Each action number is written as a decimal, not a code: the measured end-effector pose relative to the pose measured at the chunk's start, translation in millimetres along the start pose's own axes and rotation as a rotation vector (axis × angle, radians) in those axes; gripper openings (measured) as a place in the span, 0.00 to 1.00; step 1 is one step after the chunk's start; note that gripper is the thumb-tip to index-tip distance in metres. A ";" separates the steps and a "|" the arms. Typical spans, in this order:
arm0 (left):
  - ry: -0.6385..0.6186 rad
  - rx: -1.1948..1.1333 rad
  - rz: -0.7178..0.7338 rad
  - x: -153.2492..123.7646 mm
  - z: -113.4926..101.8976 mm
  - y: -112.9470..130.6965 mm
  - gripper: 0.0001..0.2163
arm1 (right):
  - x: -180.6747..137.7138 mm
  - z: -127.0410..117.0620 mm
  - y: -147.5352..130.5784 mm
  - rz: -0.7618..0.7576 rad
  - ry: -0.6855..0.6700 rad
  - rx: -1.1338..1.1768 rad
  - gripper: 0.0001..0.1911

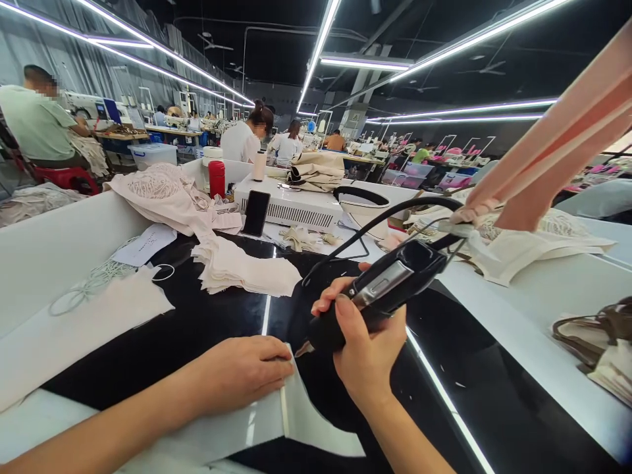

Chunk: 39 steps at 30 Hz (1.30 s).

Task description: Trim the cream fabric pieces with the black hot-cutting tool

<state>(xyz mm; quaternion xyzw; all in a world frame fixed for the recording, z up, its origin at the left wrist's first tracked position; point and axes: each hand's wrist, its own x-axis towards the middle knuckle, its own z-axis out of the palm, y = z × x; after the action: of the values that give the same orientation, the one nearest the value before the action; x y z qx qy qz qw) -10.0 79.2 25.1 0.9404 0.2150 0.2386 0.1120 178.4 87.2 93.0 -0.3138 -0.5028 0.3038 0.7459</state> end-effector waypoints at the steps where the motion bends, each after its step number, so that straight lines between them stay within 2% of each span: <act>1: 0.002 -0.006 -0.002 -0.2 0.1 -0.2 0.10 | -0.4 0.5 0.0 -0.005 -0.004 0.004 0.19; 6: 0.052 -0.001 0.025 -1.2 0.3 -0.9 0.09 | -0.9 2.4 0.6 -0.008 -0.013 0.038 0.17; 14: 0.039 0.018 0.014 0.3 -7.7 4.5 0.11 | -1.9 3.8 -0.2 -0.022 -0.018 0.056 0.13; 21: 0.039 0.042 0.026 0.8 -9.7 5.0 0.11 | -3.0 6.4 -2.2 -0.019 -0.015 0.032 0.15; 27: 0.010 0.057 0.016 0.2 -10.3 4.6 0.11 | -2.2 6.8 -1.2 -0.027 -0.007 -0.023 0.11; 39: -0.045 0.007 -0.024 -3.6 -9.5 2.9 0.11 | -11.4 0.5 -12.0 0.004 -0.003 0.031 0.14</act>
<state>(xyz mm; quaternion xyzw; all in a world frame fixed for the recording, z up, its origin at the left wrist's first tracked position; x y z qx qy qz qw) -16.5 76.0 32.8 0.9433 0.2245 0.2151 0.1164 176.0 71.1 96.0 -0.3029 -0.4985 0.3134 0.7494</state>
